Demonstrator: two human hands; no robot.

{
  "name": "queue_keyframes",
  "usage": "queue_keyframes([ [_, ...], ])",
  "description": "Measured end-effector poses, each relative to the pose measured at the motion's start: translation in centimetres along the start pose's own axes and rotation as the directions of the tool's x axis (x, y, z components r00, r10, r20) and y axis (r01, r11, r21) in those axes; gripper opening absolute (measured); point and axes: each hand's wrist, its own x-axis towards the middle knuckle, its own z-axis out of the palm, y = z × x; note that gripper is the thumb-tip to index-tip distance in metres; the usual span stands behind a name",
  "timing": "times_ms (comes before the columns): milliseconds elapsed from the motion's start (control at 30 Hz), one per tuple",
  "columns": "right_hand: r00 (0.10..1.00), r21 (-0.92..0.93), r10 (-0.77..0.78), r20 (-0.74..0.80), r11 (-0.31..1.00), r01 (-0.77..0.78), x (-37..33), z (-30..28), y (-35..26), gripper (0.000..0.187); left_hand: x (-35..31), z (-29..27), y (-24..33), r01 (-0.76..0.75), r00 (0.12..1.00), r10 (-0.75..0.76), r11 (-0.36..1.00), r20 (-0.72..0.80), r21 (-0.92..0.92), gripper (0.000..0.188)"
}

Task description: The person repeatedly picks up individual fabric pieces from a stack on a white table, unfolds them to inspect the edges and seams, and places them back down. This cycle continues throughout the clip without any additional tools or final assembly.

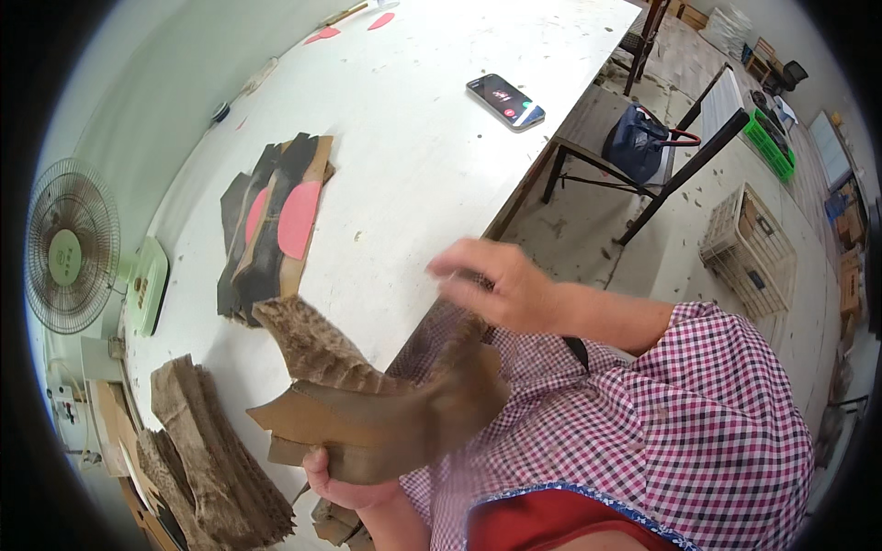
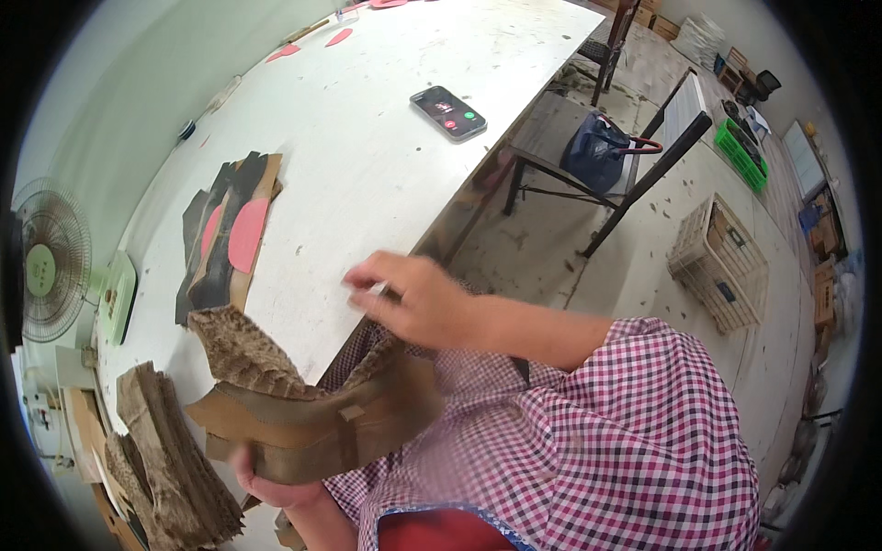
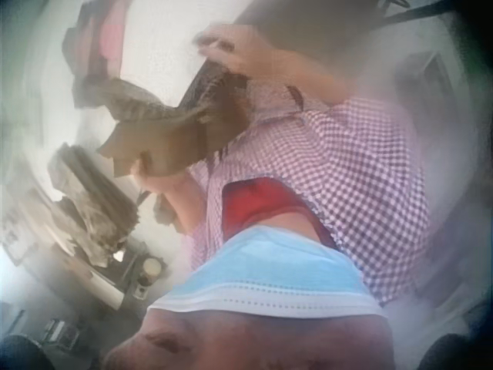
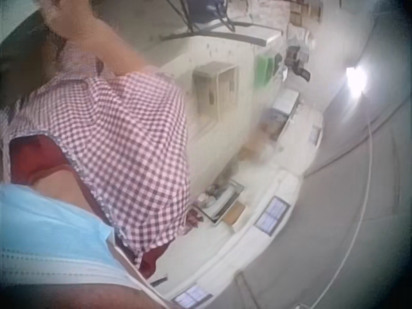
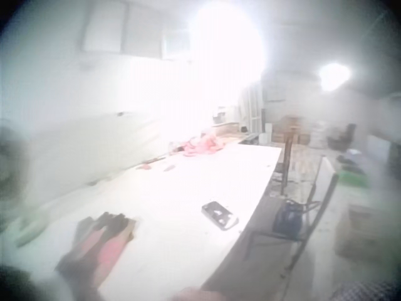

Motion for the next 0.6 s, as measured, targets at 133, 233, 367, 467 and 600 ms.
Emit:
queue_keyframes([
  [133,0.974,-0.121,0.194,-0.121,0.971,-0.208,0.5,-4.6,3.1,0.022,0.1,0.4,-0.2,0.041,0.999,-0.041,0.999,-0.001,-0.008,0.054],
  [233,0.965,-0.203,0.175,-0.197,0.955,-0.215,1.3,-8.1,4.8,0.021,0.3,2.9,-0.1,0.087,0.992,-0.088,0.996,-0.086,-0.012,0.054],
  [367,0.928,-0.301,0.168,-0.332,0.914,-0.273,2.6,-12.8,8.1,0.019,0.6,1.5,-1.3,-0.138,0.989,0.146,0.963,-0.017,0.232,0.054],
  [467,0.924,-0.38,0.105,-0.367,0.89,-0.252,4.2,-16.4,10.4,0.019,1.3,2.7,-1.3,-0.06,0.989,0.037,0.986,0.146,0.153,0.06],
  [600,0.914,-0.384,0.175,-0.365,0.866,-0.32,5.7,-19.9,12.9,0.029,1.8,4.1,-1.5,0.039,0.998,-0.044,0.994,0.046,0.104,0.067],
])
